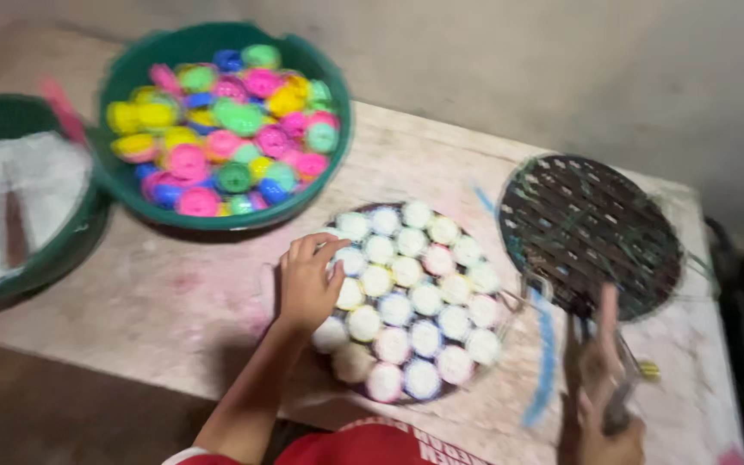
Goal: The person scoops white dough from a green basin using a wooden mold and presses it into colorful plastic molds arranged in a woven tray. They repeatedly fill each mold and place the filled molds into the tray.
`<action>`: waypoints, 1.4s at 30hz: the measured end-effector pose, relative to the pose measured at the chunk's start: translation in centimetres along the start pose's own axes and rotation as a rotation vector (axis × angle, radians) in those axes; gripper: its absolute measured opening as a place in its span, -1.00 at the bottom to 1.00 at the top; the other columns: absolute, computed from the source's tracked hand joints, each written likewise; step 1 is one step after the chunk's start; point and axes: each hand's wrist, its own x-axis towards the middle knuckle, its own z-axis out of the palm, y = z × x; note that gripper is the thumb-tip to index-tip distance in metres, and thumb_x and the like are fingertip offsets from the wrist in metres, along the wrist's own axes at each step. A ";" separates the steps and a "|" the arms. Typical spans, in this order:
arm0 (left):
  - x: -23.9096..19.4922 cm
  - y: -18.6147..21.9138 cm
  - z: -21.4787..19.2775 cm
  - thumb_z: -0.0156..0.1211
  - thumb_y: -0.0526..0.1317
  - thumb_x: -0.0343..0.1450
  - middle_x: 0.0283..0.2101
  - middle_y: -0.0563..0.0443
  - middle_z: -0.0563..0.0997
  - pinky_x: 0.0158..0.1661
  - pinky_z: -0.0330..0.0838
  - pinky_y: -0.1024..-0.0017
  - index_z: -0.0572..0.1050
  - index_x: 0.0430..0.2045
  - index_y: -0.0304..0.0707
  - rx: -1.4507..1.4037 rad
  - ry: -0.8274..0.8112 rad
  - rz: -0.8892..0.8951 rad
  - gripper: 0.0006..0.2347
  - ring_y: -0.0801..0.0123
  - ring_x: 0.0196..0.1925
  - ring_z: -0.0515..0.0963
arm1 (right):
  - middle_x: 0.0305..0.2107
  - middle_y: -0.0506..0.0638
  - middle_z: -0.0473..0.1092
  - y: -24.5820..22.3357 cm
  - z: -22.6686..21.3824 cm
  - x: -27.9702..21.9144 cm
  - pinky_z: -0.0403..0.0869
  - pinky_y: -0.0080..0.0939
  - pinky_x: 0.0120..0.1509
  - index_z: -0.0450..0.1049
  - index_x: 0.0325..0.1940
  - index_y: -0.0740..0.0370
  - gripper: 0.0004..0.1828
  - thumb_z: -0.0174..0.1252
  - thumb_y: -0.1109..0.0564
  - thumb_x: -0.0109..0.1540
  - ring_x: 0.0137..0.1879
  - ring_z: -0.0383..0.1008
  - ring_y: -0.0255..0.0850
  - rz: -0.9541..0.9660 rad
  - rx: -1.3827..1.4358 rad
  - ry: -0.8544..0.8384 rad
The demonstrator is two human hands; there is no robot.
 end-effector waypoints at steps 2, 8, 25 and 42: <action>0.7 -2.2 -2.8 0.24 -0.31 0.33 0.01 0.01 0.54 0.09 0.28 0.11 0.60 -0.08 -0.08 0.003 0.058 -0.009 -0.73 0.08 0.12 0.46 | -0.22 0.28 0.45 -1.2 1.9 0.6 0.45 0.02 0.03 0.44 0.00 0.43 -0.35 0.37 -0.24 0.24 -0.12 0.48 0.08 -0.016 -0.008 0.009; 2.3 -8.2 -9.7 0.25 -0.33 0.32 -0.02 -0.07 0.54 0.06 0.33 0.13 0.59 -0.10 -0.15 -0.029 0.141 0.068 -0.74 0.03 0.08 0.48 | -0.22 0.34 0.41 -4.5 1.9 -1.6 0.44 0.06 0.06 0.41 -0.07 0.49 -0.27 0.40 -0.29 0.20 -0.10 0.45 0.13 0.032 -0.110 0.121; 21.0 -24.4 -5.9 0.46 0.06 0.24 0.50 -0.08 0.02 0.35 0.12 -0.01 0.21 0.35 0.30 0.522 -0.808 -0.179 -0.26 -0.12 0.50 0.06 | 0.14 0.23 0.13 -12.8 2.9 -10.2 0.30 0.03 0.44 0.43 0.08 0.37 -0.70 0.29 0.17 0.34 0.20 0.24 0.08 -0.226 -0.028 0.395; 24.7 -30.8 1.7 0.40 0.33 0.29 0.52 -0.33 0.21 0.48 -0.08 0.11 0.62 0.21 -0.06 0.278 -0.998 -0.109 -0.32 -0.20 0.58 0.05 | 0.16 0.17 0.11 -14.2 2.3 -7.6 0.54 -0.20 0.23 0.37 -0.02 0.58 -0.90 0.13 0.43 0.40 0.06 0.44 -0.10 -0.214 0.467 0.408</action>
